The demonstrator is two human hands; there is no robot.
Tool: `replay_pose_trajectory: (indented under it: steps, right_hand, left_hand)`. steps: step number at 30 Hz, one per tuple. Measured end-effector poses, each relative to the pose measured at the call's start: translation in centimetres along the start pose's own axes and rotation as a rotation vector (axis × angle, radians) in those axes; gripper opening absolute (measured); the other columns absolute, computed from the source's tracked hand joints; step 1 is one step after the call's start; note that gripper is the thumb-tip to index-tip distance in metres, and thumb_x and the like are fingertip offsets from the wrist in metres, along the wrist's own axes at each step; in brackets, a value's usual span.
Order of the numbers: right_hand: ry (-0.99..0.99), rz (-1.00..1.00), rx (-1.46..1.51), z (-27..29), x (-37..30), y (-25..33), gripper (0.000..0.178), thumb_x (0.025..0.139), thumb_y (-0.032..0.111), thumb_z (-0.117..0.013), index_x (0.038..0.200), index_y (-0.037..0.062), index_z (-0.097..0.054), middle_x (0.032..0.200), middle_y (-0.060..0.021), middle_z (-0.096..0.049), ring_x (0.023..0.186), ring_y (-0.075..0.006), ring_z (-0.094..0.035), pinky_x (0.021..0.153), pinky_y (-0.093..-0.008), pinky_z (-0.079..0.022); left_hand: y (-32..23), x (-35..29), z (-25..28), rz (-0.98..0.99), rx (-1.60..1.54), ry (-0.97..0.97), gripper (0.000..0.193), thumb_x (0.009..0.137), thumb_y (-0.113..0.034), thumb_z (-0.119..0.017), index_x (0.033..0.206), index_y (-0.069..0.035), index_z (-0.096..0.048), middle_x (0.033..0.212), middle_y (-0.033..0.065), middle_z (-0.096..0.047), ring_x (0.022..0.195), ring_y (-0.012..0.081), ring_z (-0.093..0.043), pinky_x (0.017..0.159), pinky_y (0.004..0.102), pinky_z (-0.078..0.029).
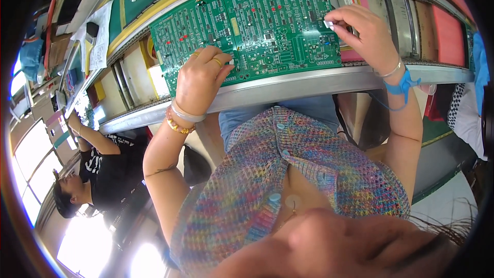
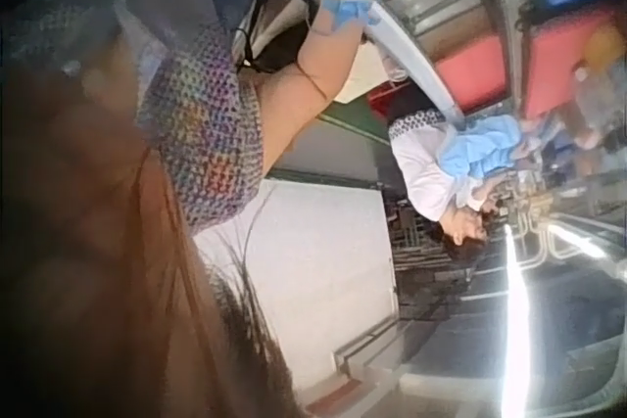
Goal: The person inserts small electronic components by hand from a component tray into a printed circuit board.
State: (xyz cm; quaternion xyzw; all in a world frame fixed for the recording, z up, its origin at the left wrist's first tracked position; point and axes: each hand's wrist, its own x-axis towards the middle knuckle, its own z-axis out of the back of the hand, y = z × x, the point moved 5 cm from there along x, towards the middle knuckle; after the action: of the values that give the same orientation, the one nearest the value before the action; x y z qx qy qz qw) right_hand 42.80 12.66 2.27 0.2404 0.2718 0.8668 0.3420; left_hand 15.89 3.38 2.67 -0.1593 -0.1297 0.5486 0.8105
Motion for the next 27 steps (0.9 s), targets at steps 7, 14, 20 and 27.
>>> replay_pose_trajectory:
  steps: [7, 14, 20, 27]
  right_hand:
    - [-0.031, -0.062, 0.027, 0.7, -2.0, 0.5, 0.016, 0.08, 0.006, -0.067, 0.096, 0.0067, -0.064, 0.086, -0.0062, -0.064, 0.075, -0.0229, -0.06, 0.068, -0.0324, -0.048]
    - [-0.049, -0.11, 0.019, 0.8, -3.2, 0.1, 0.017, 0.08, 0.005, -0.067, 0.096, 0.0058, -0.064, 0.085, -0.0068, -0.064, 0.076, -0.0238, -0.061, 0.069, -0.0327, -0.049]
    - [-0.042, -0.111, -0.012, 1.2, -3.2, 0.3, 0.016, 0.079, 0.006, -0.068, 0.095, 0.0057, -0.063, 0.086, -0.0069, -0.063, 0.077, -0.0242, -0.061, 0.069, -0.0326, -0.049]
    - [-0.03, -0.085, -0.042, 1.0, -3.2, 0.7, 0.016, 0.078, 0.006, -0.068, 0.094, 0.0057, -0.063, 0.086, -0.007, -0.063, 0.079, -0.025, -0.061, 0.072, -0.0335, -0.049]
  left_hand:
    - [-0.6, 0.2, -0.3, -0.065, 0.067, 0.016, 0.018, 0.072, -0.011, -0.072, 0.088, -0.008, -0.065, 0.087, 0.0038, -0.058, 0.083, 0.0235, -0.06, 0.068, 0.0336, -0.052]
    - [-0.7, 0.4, -0.5, -0.14, 0.131, 0.09, 0.015, 0.074, -0.008, -0.068, 0.089, -0.007, -0.065, 0.087, 0.0041, -0.057, 0.084, 0.0213, -0.06, 0.065, 0.0314, -0.053]
    - [-1.5, 0.4, -0.4, -0.167, 0.278, 0.118, 0.013, 0.073, -0.007, -0.062, 0.086, -0.005, -0.063, 0.084, 0.0051, -0.054, 0.083, 0.0198, -0.06, 0.062, 0.0284, -0.054]
    - [-2.3, 1.4, -1.1, -0.171, 0.401, 0.358, 0.023, 0.073, -0.005, -0.061, 0.096, -0.007, -0.064, 0.088, 0.0054, -0.055, 0.088, 0.0217, -0.059, 0.068, 0.0308, -0.052]
